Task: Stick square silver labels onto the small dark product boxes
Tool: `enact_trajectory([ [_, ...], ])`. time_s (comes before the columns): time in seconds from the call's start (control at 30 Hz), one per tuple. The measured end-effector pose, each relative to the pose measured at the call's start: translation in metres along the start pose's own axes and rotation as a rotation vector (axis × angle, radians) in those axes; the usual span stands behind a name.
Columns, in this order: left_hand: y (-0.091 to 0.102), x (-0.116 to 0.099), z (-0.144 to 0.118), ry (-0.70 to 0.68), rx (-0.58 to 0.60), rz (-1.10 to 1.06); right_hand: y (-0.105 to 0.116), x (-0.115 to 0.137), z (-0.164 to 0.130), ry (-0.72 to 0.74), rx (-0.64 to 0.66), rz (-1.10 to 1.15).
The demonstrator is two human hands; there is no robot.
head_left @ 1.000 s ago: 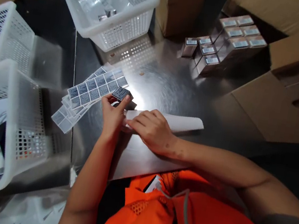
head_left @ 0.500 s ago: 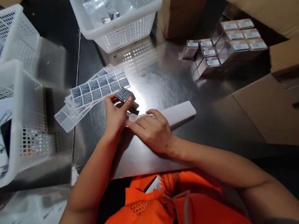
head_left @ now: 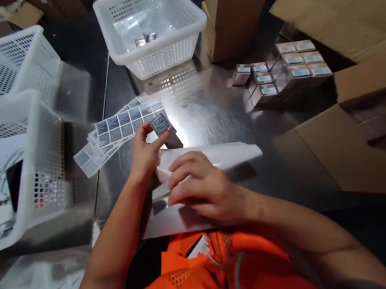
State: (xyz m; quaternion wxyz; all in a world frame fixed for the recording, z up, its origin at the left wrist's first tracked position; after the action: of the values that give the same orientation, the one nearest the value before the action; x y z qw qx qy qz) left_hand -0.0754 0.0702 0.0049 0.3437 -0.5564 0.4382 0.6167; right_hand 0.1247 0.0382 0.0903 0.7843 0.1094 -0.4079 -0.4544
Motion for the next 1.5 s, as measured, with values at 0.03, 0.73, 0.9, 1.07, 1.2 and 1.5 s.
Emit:
enact_trajectory([
  [0.03, -0.005, -0.003, -0.001, -0.047, 0.053, -0.049, 0.018, -0.002, 0.000, -0.058, -0.063, 0.169],
  [0.73, -0.055, -0.014, -0.037, -0.245, 0.535, -0.321, 0.044, -0.066, -0.037, -0.792, -0.310, 0.915],
  [0.9, -0.054, -0.015, -0.038, -0.230, 0.498, -0.295, 0.044, -0.066, -0.036, -0.789, -0.306, 0.915],
  [1.07, -0.052, -0.013, -0.039, -0.169, 0.480, -0.260, 0.044, -0.065, -0.036, -0.776, -0.320, 0.926],
  [1.2, -0.050, -0.012, -0.039, -0.161, 0.468, -0.255, 0.045, -0.064, -0.035, -0.778, -0.317, 0.921],
  [1.5, -0.050, -0.019, -0.038, -0.230, 0.482, -0.258, 0.046, -0.061, -0.033, -0.761, -0.350, 0.920],
])
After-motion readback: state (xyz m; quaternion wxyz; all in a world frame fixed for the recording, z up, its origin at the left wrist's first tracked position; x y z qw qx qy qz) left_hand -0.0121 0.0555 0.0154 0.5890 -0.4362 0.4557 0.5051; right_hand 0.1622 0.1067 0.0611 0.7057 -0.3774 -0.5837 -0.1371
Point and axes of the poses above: each hand's wrist, its own z-axis towards the middle knuckle, its own y-axis out of the back of the hand, x = y × z, the point moved 6 cm from there along z, towards the middle knuckle, and after that the axes turned 12 degrees about x, right-handed, at the moved point
